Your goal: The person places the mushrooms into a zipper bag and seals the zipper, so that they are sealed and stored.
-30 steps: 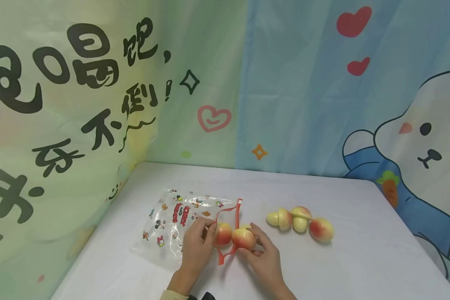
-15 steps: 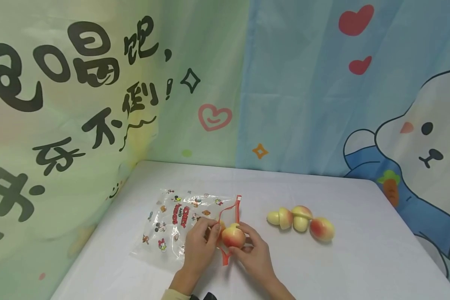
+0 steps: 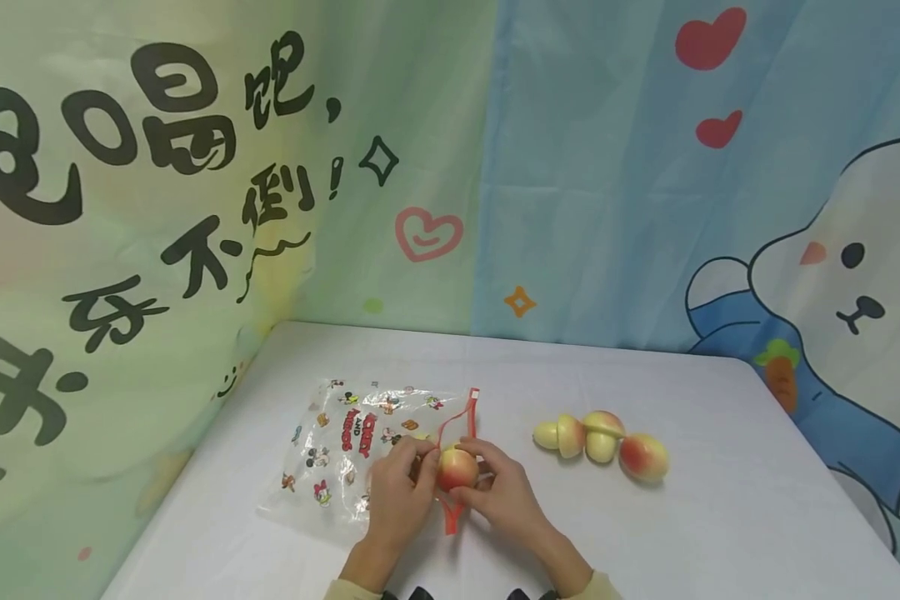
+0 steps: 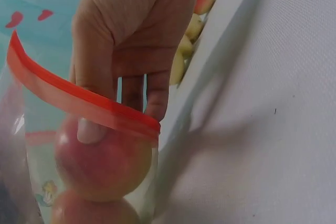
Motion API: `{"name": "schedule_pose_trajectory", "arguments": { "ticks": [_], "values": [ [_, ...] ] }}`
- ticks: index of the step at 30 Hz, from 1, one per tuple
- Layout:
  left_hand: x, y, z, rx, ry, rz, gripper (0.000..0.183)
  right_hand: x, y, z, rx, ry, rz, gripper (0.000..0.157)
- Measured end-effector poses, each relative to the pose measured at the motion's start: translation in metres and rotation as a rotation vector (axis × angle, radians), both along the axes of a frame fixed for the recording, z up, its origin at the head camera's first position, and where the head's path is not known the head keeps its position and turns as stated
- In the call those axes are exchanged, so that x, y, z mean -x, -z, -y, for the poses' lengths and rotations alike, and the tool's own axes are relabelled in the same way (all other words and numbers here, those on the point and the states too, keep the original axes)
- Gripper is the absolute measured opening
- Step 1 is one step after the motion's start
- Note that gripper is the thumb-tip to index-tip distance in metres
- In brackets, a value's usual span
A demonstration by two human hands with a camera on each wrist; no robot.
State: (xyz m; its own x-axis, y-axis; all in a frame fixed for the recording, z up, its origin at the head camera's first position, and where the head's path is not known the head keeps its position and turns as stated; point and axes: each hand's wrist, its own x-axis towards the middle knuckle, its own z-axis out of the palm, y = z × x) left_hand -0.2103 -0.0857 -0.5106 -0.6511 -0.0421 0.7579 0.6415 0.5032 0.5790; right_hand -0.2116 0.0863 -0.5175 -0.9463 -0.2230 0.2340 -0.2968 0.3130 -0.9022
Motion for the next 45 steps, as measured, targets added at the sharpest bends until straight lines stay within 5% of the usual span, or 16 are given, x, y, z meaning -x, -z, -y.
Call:
{"name": "schedule_pose_trajectory", "arguments": {
  "ticks": [13,16,27,33,37,42,45],
  "values": [
    [-0.001,-0.001,0.0,-0.001,-0.008,0.001,0.011,0.01,0.001,0.011,-0.108,-0.099,-0.063,0.053],
    [-0.002,-0.002,0.001,-0.01,0.007,0.012,0.012,0.003,-0.011,0.013,-0.11,-0.114,-0.042,0.053],
    [0.002,0.0,0.0,-0.013,-0.001,-0.013,0.012,0.007,0.006,-0.012,-0.048,-0.062,0.024,0.051],
    [0.001,-0.001,0.001,-0.016,-0.002,0.028,0.01,-0.001,-0.006,-0.039,0.0,0.053,0.015,0.039],
    [0.0,-0.002,0.002,-0.021,-0.002,0.038,0.01,-0.006,-0.012,-0.063,0.071,0.151,-0.084,0.026],
    [0.0,-0.003,0.002,-0.023,-0.002,0.015,0.012,-0.004,-0.017,-0.101,0.157,0.372,-0.214,0.019],
    [0.0,-0.002,0.003,-0.027,-0.004,0.019,0.012,-0.003,-0.015,-0.125,0.073,0.553,-0.331,0.022]
  ]
}}
